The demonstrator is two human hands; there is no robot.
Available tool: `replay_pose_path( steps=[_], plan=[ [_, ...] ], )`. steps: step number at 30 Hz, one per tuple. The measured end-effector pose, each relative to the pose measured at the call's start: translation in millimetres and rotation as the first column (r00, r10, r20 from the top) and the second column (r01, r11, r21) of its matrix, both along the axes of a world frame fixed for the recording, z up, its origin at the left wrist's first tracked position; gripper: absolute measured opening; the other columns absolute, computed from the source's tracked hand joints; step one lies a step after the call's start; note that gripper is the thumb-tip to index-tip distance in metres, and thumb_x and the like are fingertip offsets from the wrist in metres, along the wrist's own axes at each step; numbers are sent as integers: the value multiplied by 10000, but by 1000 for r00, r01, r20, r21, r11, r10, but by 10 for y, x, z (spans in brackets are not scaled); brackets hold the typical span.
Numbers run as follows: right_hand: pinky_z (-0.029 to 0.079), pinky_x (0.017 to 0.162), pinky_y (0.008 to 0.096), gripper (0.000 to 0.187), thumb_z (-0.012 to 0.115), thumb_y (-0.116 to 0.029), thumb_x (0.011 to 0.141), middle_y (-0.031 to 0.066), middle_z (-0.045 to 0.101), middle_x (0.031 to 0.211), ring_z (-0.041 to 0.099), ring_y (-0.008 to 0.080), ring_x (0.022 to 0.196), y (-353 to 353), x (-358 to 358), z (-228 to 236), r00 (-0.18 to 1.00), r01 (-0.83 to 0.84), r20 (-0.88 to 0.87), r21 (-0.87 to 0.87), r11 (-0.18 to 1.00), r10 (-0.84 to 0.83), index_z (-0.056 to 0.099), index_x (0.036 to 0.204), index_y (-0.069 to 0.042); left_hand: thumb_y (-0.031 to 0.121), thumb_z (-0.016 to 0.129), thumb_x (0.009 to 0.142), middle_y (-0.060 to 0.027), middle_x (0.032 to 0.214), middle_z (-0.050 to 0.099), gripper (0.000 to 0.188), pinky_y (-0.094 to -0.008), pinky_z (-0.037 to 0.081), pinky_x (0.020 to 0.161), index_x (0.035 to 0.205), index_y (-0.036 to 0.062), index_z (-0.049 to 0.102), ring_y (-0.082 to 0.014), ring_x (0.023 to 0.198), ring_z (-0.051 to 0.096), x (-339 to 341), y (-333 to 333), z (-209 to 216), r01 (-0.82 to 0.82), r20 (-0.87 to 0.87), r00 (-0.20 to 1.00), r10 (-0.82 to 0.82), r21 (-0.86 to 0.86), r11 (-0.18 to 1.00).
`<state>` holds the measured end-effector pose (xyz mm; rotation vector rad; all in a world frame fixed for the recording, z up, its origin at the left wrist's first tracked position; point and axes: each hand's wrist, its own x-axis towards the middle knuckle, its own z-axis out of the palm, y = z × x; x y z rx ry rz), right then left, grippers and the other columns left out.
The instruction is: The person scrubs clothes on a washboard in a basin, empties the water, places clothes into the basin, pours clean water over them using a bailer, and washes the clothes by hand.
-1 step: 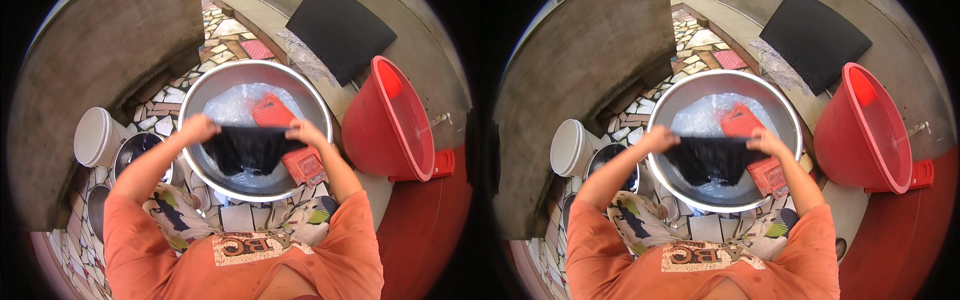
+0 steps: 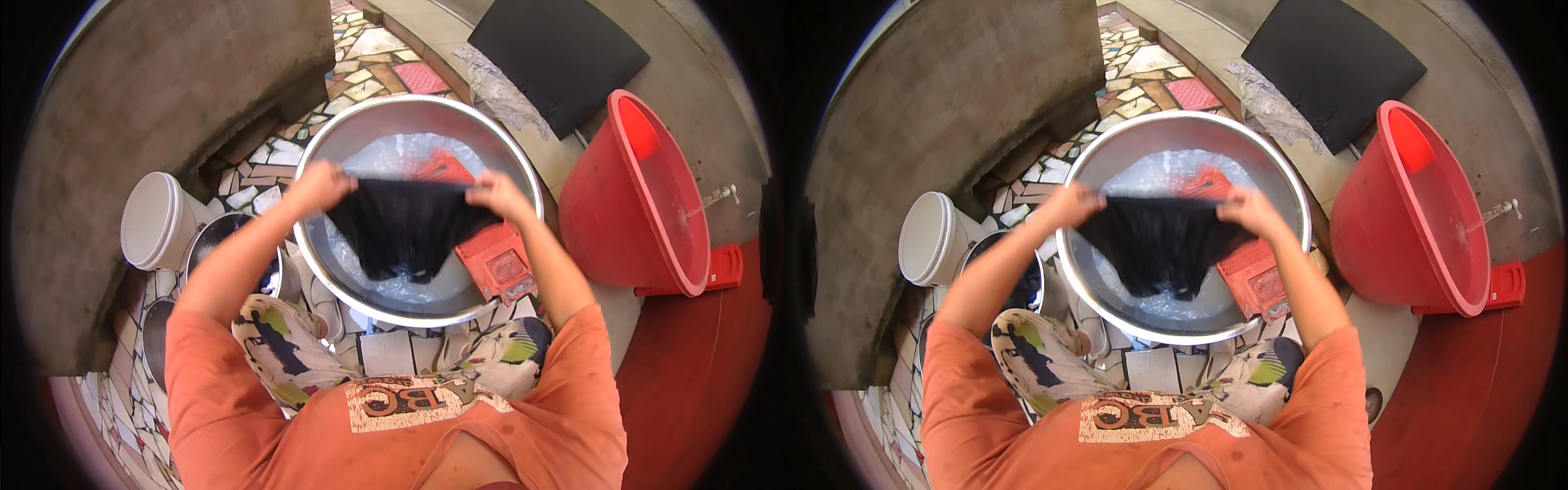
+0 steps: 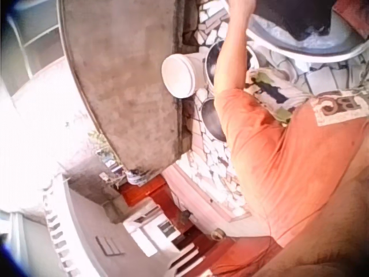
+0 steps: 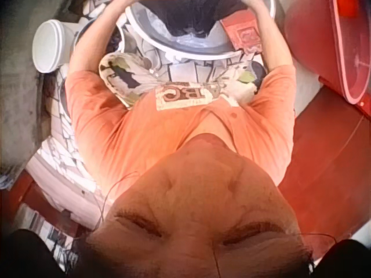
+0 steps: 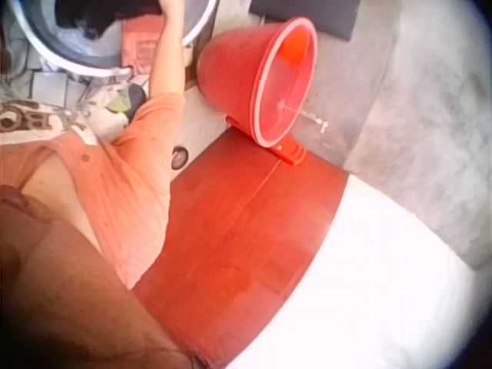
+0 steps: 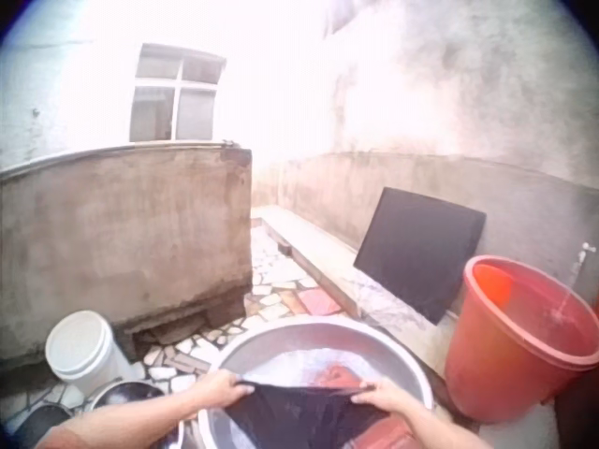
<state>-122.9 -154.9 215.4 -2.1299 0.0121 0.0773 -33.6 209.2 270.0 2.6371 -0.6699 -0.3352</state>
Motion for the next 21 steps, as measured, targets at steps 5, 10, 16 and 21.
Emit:
replay_pose_path(
  steps=[5,10,16,21],
  plan=[
    [431,722,265,233,761,-148,673,13,604,786,548,126,746,481,880,1688,926,73,310,412,908,-215,621,840,-64,348,642,803,-162,600,541,393,-366,426,579,720,-31,580,-215,573,518,767,-51,1223,77,548,810,208,-451,889],
    [504,676,348,195,663,-22,735,115,637,816,616,224,726,779,1299,3040,736,-28,542,624,781,-406,607,921,-31,177,623,825,-76,758,667,208,-269,471,583,944,17,681,-146,630,600,1142,-95,2444,162,410,840,354,-813,559],
    [499,624,321,123,646,-43,759,89,625,759,606,189,707,1031,1487,3622,563,-149,680,643,751,-470,609,873,-14,206,610,837,-22,674,616,223,-267,405,459,921,9,673,-112,525,526,1288,-260,2964,315,439,765,471,-893,321],
    [507,620,340,75,602,-95,779,78,627,756,597,163,698,942,1748,2679,616,-16,711,441,897,-339,624,832,-47,177,609,842,-27,741,628,183,-255,427,557,897,11,664,-118,626,555,1332,-243,2030,143,293,908,299,-888,437]
  ],
)
